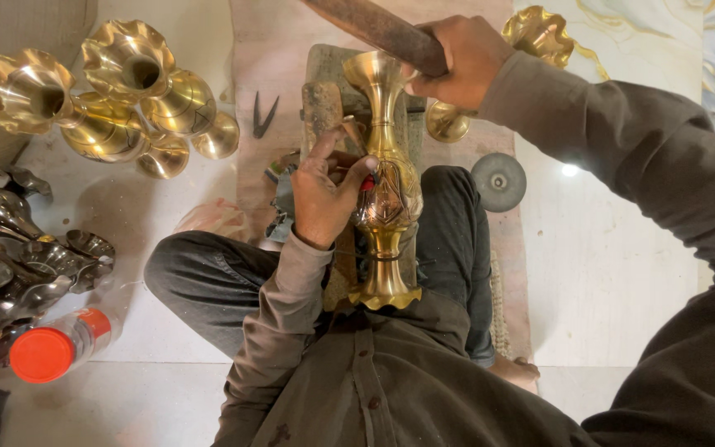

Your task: The person sits on the floor with a brass vase clamped to a wooden board and engraves a decorative pattern into its surface. They hold a chisel against the brass and strike it with a wooden mallet, repositioning the chisel and rotating the vase to work different areas of the design.

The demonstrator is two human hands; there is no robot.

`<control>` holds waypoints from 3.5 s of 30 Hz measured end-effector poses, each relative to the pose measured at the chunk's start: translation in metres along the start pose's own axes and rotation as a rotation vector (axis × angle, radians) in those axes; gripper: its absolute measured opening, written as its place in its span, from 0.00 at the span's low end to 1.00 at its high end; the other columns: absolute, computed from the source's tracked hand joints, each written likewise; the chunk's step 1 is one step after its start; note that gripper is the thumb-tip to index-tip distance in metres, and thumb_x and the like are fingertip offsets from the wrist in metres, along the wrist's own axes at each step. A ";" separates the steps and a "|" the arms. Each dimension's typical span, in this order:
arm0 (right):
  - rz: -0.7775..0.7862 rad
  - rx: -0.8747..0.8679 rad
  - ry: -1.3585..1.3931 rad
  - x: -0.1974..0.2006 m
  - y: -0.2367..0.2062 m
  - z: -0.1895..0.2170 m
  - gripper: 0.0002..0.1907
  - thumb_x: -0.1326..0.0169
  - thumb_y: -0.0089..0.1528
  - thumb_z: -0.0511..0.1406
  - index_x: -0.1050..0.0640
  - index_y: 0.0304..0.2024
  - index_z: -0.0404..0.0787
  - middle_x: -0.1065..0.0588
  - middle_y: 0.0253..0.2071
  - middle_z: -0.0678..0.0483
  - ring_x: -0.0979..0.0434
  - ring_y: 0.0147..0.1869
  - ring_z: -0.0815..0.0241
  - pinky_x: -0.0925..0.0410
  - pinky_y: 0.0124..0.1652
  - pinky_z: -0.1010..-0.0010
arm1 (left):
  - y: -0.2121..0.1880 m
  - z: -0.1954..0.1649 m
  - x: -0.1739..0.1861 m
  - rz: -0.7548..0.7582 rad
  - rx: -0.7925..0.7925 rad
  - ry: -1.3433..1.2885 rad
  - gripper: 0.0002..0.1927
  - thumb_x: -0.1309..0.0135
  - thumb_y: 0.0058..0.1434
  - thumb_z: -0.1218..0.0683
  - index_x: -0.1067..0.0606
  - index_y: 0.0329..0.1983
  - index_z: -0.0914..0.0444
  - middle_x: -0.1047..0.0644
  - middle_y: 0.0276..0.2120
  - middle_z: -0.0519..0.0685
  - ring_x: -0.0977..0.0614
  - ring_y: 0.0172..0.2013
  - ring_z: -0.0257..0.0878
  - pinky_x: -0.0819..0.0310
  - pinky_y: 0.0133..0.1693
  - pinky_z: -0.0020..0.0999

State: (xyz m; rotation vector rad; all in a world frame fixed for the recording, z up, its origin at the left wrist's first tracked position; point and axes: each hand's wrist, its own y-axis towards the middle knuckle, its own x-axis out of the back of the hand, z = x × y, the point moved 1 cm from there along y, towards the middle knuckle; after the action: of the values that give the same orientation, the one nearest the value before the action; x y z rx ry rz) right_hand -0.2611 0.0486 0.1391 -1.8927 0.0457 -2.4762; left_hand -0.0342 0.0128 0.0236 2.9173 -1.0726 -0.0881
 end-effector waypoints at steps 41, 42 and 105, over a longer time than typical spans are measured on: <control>-0.057 -0.022 0.076 -0.009 -0.009 -0.005 0.17 0.34 0.62 0.40 0.21 0.49 0.39 0.19 0.38 0.44 0.17 0.40 0.46 0.25 0.43 0.56 | -0.001 -0.002 0.005 0.037 0.015 0.013 0.26 0.36 0.63 0.58 0.28 0.62 0.70 0.17 0.30 0.52 0.17 0.29 0.32 0.21 0.31 0.25; -0.005 0.007 -0.016 -0.009 -0.008 -0.006 0.16 0.35 0.62 0.39 0.21 0.49 0.40 0.19 0.37 0.44 0.17 0.39 0.45 0.25 0.42 0.56 | -0.001 -0.002 0.005 0.034 0.007 0.034 0.25 0.36 0.63 0.58 0.28 0.62 0.70 0.17 0.30 0.52 0.16 0.29 0.32 0.21 0.30 0.25; 0.113 -0.026 0.070 -0.025 -0.005 -0.012 0.18 0.37 0.63 0.43 0.21 0.50 0.39 0.19 0.36 0.46 0.17 0.34 0.52 0.24 0.41 0.61 | 0.002 0.005 0.012 0.089 0.053 0.091 0.28 0.34 0.61 0.57 0.28 0.62 0.71 0.16 0.31 0.54 0.17 0.28 0.33 0.22 0.30 0.26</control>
State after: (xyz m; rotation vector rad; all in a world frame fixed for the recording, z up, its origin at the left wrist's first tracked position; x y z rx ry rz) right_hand -0.2658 0.0548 0.1117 -1.7600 0.1811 -2.4771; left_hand -0.0271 0.0033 0.0185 2.8827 -1.2054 0.0757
